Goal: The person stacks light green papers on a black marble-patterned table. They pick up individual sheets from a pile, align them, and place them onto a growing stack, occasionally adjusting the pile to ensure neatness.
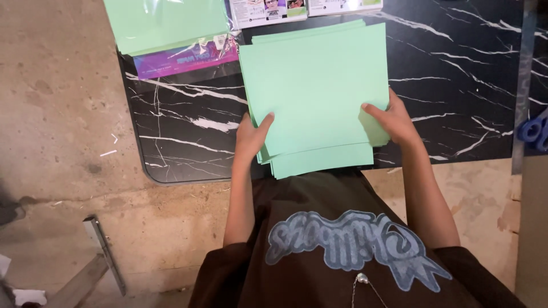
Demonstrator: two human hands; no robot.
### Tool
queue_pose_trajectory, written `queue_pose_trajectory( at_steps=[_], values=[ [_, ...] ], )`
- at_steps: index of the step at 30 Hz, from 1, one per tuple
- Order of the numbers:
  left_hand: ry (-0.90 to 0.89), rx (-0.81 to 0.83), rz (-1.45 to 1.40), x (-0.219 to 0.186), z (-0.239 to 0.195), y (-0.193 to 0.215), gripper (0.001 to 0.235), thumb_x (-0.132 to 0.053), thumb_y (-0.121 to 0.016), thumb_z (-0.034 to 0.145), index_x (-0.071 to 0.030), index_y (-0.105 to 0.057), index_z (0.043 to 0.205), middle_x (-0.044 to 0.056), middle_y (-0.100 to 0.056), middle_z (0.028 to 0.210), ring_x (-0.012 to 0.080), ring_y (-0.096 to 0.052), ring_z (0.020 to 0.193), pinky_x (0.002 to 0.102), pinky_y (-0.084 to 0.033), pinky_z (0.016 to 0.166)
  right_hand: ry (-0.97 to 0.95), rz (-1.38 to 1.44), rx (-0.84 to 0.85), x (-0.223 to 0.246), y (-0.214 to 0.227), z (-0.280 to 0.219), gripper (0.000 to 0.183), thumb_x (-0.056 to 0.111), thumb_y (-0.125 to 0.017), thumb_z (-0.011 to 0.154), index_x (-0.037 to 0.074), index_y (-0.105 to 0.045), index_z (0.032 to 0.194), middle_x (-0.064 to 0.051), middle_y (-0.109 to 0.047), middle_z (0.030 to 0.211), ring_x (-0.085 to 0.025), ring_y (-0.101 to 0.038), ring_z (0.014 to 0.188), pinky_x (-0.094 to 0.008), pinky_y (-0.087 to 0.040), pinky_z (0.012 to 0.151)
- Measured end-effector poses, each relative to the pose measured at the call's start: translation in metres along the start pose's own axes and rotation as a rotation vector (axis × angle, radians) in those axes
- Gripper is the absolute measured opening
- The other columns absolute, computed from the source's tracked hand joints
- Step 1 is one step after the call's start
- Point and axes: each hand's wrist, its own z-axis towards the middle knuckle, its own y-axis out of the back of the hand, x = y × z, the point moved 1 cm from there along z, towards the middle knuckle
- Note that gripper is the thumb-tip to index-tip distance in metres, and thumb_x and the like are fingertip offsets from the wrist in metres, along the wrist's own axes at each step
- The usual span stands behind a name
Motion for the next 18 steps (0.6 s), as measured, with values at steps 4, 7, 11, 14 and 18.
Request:
queue_pose_trajectory(
  at_steps=[4, 7, 11, 14, 18],
  values=[
    [0.059, -0.016, -0.006, -0.005, -0.010, 0.004, 0.068, -0.049, -0.067, 0.087, 0.003, -0.059, 0.131, 0.023, -0.072, 0.118, 0.0340, -0.072, 0.110, 0.039, -0.053, 0.095, -0.121, -0.393, -0.065, 0.031, -0.002, -0.010, 0.069, 0.031, -0.075, 0.089, -0.001, -0.050, 0.144, -0.021, -0.066, 0.128, -0.031, -0.068, 0.116, -0.039, -0.054, 0.096],
    [-0.012, -0.083, 0.086, 0.010, -0.011, 0.005, 0.076, -0.047, -0.067, 0.092, 0.005, -0.048, 0.143, 0.029, -0.058, 0.135, 0.0405, -0.055, 0.127, 0.044, -0.044, 0.105, -0.023, -0.540, -0.055, 0.027, 0.002, -0.013, 0.075, 0.038, -0.076, 0.088, -0.001, -0.052, 0.148, -0.027, -0.060, 0.138, -0.038, -0.061, 0.127, -0.044, -0.049, 0.103],
    [-0.031, -0.140, 0.137, -0.047, -0.022, 0.020, 0.081, -0.043, -0.067, 0.095, 0.007, -0.035, 0.150, 0.033, -0.041, 0.148, 0.0460, -0.040, 0.138, 0.048, -0.037, 0.110, -0.062, -0.766, -0.074, 0.035, 0.006, -0.009, 0.095, 0.041, -0.084, 0.085, -0.005, -0.037, 0.153, -0.035, -0.048, 0.141, -0.048, -0.049, 0.131, -0.052, -0.043, 0.104],
    [-0.195, -0.205, 0.191, -0.067, -0.002, 0.021, 0.071, -0.033, -0.062, 0.097, 0.005, -0.036, 0.151, 0.033, -0.039, 0.150, 0.0470, -0.040, 0.139, 0.049, -0.036, 0.112, 0.028, -0.713, -0.154, 0.048, 0.007, 0.002, 0.101, 0.038, -0.083, 0.086, -0.008, -0.026, 0.156, -0.040, -0.036, 0.145, -0.051, -0.045, 0.129, -0.050, -0.044, 0.102],
    [-0.671, -0.251, 0.559, -0.082, 0.052, 0.000, 0.047, -0.020, -0.062, 0.102, -0.002, -0.054, 0.145, 0.023, -0.049, 0.151, 0.0431, -0.043, 0.145, 0.052, -0.035, 0.120, 0.531, -0.765, -0.132, 0.086, -0.015, 0.033, 0.067, 0.026, -0.075, 0.097, 0.007, -0.048, 0.155, -0.025, -0.050, 0.151, -0.043, -0.046, 0.142, -0.049, -0.041, 0.118]
  ],
)
